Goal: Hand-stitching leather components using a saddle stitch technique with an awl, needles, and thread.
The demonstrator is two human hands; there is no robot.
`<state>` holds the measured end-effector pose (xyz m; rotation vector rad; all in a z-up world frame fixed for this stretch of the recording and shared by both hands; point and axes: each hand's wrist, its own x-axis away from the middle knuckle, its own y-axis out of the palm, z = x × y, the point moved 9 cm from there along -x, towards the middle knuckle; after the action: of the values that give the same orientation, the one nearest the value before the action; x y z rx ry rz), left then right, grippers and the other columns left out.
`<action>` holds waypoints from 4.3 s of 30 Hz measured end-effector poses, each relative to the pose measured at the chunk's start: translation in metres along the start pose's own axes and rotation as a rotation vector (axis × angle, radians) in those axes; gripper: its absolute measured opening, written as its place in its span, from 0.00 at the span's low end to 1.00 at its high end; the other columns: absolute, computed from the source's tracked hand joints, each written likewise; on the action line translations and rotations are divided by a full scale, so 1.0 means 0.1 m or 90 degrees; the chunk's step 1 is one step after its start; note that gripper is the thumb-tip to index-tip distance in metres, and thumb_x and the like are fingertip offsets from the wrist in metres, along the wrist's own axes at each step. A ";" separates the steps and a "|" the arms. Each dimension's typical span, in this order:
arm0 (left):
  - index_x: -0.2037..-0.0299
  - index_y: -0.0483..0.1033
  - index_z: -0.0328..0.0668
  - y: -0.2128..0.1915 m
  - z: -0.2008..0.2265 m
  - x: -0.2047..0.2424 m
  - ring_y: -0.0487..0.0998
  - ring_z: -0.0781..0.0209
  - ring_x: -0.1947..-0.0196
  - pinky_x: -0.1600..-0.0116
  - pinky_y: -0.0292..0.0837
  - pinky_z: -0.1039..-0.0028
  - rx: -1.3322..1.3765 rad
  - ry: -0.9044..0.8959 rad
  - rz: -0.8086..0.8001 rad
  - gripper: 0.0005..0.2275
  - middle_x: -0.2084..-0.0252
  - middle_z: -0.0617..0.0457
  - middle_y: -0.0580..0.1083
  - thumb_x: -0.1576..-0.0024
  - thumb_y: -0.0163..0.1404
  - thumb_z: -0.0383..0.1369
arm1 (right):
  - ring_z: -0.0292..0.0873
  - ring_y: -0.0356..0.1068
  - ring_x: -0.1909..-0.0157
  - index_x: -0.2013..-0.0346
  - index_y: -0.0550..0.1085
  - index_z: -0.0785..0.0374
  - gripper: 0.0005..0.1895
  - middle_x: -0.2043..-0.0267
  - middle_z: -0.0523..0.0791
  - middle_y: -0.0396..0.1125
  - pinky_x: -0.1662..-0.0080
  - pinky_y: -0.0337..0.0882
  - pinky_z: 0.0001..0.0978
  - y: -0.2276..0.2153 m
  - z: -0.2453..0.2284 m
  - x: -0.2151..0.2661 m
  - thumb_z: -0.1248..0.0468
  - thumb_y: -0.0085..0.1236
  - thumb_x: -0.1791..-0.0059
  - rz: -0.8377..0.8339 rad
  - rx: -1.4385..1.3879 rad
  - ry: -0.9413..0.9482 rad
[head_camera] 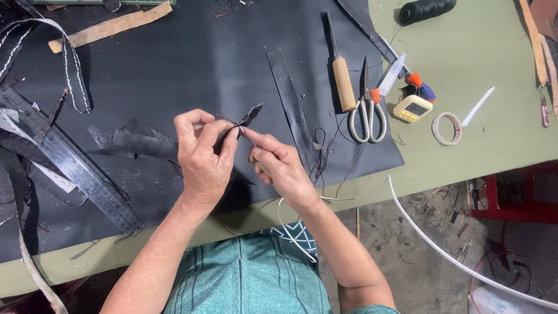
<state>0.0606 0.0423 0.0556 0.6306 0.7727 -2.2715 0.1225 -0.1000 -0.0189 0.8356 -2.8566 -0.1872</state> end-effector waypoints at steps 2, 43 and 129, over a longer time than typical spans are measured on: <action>0.63 0.77 0.36 0.01 0.01 0.00 0.79 0.55 0.61 0.59 0.83 0.69 -0.003 0.003 -0.001 0.04 0.55 0.51 0.63 0.41 0.59 0.19 | 0.35 0.64 0.71 0.39 0.73 0.65 0.21 0.71 0.47 0.63 0.78 0.67 0.20 -0.02 -0.10 -0.01 0.73 0.46 0.46 0.014 0.116 -0.062; 0.60 0.76 0.33 0.16 -0.60 0.14 0.78 0.65 0.61 0.60 0.75 0.75 0.260 -0.284 0.022 0.01 0.57 0.47 0.73 0.37 0.55 0.21 | 0.36 0.66 0.70 0.37 0.73 0.58 0.22 0.72 0.45 0.67 0.64 0.70 0.31 0.11 -0.33 0.03 0.71 0.43 0.45 0.018 0.297 -0.164; 0.62 0.85 0.38 0.23 -0.53 0.28 0.73 0.71 0.75 0.70 0.73 0.81 0.320 -0.482 -0.172 0.04 0.76 0.52 0.77 0.43 0.62 0.28 | 0.33 0.68 0.62 0.48 0.77 0.64 0.15 0.63 0.44 0.73 0.60 0.74 0.23 -0.30 -0.15 -0.12 0.59 0.57 0.46 0.110 -0.061 0.010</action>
<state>0.0698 0.0515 -0.0070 -0.1711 -0.0955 -2.6806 0.1510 -0.1199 -0.0109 0.5671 -2.8602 -0.2917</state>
